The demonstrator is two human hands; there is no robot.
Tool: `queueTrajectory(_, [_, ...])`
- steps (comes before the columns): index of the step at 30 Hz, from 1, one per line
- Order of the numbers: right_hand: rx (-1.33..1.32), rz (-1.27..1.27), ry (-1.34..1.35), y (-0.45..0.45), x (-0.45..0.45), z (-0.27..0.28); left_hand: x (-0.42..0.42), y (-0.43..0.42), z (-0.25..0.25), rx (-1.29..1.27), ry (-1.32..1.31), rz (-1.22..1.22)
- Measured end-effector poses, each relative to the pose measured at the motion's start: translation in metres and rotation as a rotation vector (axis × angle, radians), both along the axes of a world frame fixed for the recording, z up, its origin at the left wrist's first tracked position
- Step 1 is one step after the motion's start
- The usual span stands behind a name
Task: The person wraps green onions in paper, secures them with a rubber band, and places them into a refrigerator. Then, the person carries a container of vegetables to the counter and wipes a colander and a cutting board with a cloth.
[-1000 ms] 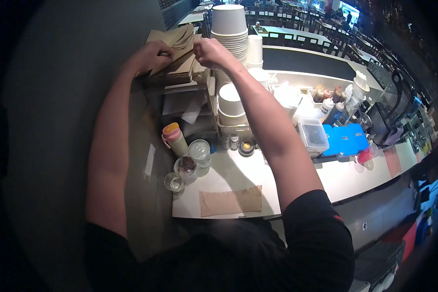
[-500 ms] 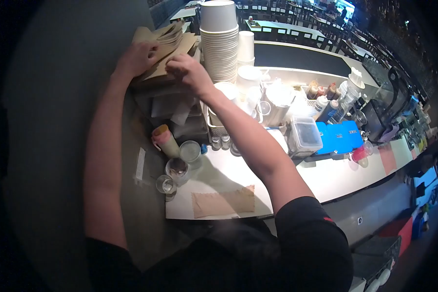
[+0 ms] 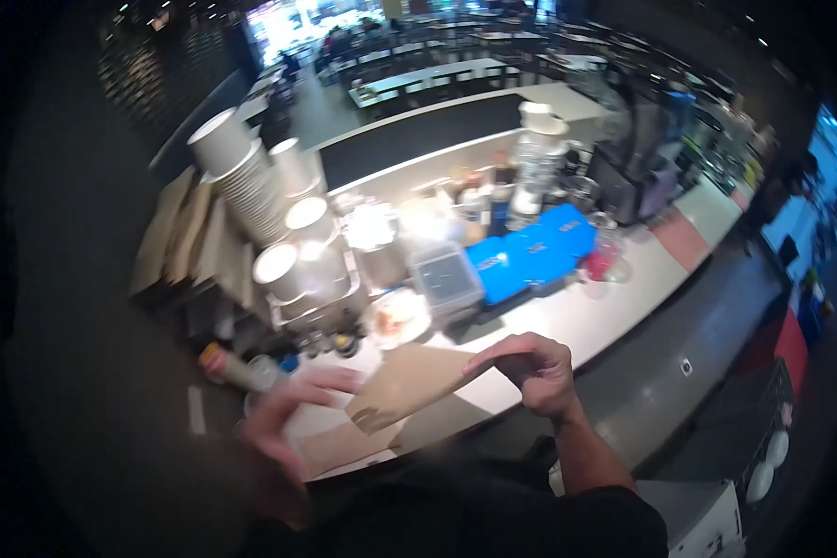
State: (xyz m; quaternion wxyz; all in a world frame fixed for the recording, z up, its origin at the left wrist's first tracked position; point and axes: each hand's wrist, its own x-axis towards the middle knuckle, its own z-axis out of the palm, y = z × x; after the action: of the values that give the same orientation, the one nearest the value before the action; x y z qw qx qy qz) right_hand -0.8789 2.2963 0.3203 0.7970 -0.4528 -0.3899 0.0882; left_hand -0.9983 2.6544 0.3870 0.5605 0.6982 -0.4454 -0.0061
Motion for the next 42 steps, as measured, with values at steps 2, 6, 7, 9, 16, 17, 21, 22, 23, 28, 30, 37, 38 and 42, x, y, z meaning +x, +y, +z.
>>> queueTrajectory(2, [-0.087, -0.247, 0.120, -0.074, 0.005, -0.025, 0.014, -0.099, -0.069, 0.265, 0.307, 0.143])
queueTrajectory(6, [-0.108, -0.613, 0.212, -0.228, 0.044, -0.033, 0.084, -0.266, -0.158, 0.465, 0.175, 0.554])
queueTrajectory(7, [-0.092, -0.701, 0.222, -0.266, 0.056, -0.030, 0.105, -0.305, -0.162, 0.307, 0.346, 0.533])
queueTrajectory(9, [-0.027, -0.750, 0.336, -0.347, 0.072, -0.035, 0.140, -0.365, -0.149, 0.237, 0.541, 0.496])
queueTrajectory(16, [0.145, -0.697, 0.539, -0.561, 0.101, -0.060, 0.292, -0.567, -0.140, -0.029, 0.886, 0.311])
queueTrajectory(17, [0.149, -0.702, 0.532, -0.592, 0.110, -0.075, 0.313, -0.601, -0.136, -0.027, 0.879, 0.305])
queueTrajectory(21, [-0.226, -0.674, 0.601, -0.692, 0.162, -0.133, 0.392, -0.755, -0.164, 0.007, 0.700, 0.107])
queueTrajectory(22, [0.099, -0.656, 0.670, -0.712, 0.177, -0.140, 0.415, -0.792, -0.175, 0.011, 0.702, -0.032])
queueTrajectory(23, [0.167, -0.757, 0.689, -0.740, 0.187, -0.145, 0.438, -0.830, -0.172, 0.020, 0.703, -0.046])
queueTrajectory(28, [0.462, -1.232, 0.868, -0.905, 0.227, -0.130, 0.556, -1.055, -0.221, 0.343, 0.512, -0.537])
queueTrajectory(30, [0.374, -1.409, 0.809, -0.967, 0.226, -0.132, 0.570, -1.154, -0.186, 0.227, 0.819, -0.598])
queueTrajectory(37, [0.323, -1.576, 0.773, -1.140, 0.268, -0.129, 0.625, -1.430, -0.159, 0.236, 0.170, -0.976])
queueTrajectory(38, [0.350, -1.614, 0.797, -1.173, 0.279, -0.148, 0.639, -1.464, -0.165, 0.237, 0.151, -0.988])
queueTrajectory(42, [0.185, -1.736, 1.053, -1.332, 0.334, -0.213, 0.685, -1.571, -0.210, 0.311, 0.121, -0.913])
